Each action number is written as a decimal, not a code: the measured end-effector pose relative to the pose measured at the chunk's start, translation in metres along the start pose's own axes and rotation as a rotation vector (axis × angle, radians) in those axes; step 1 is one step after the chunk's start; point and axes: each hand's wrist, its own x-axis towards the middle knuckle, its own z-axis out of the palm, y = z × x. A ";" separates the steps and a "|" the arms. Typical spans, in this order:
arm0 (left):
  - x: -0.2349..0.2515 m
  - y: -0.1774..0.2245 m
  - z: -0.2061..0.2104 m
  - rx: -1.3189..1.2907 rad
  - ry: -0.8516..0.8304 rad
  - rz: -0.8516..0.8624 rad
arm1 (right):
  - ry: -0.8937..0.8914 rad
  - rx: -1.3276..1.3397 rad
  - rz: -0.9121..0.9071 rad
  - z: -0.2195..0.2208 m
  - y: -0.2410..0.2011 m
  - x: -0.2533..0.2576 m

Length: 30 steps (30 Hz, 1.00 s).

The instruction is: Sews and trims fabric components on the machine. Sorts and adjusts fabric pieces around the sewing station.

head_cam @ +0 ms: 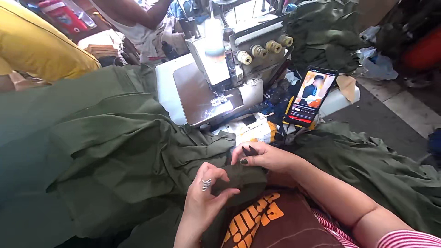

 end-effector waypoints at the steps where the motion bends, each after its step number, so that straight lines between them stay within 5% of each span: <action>1: -0.002 -0.003 0.002 0.186 -0.002 0.016 | 0.022 0.006 0.010 -0.003 -0.001 -0.002; 5: -0.003 -0.019 0.016 0.558 0.074 0.073 | 0.050 -0.097 0.004 -0.015 -0.001 -0.006; 12: -0.003 -0.030 0.007 0.202 0.244 0.028 | -0.017 -0.435 -0.059 -0.017 0.009 -0.012; 18: -0.006 -0.030 0.013 -0.141 0.430 -0.093 | 0.000 -0.867 0.105 0.002 0.002 -0.012; 24: -0.008 -0.028 0.010 -0.115 0.468 -0.064 | 0.138 -0.837 -0.155 0.001 0.017 -0.013; 30: -0.009 -0.025 0.007 -0.097 0.473 -0.044 | 0.221 -0.813 -0.130 0.007 0.013 -0.015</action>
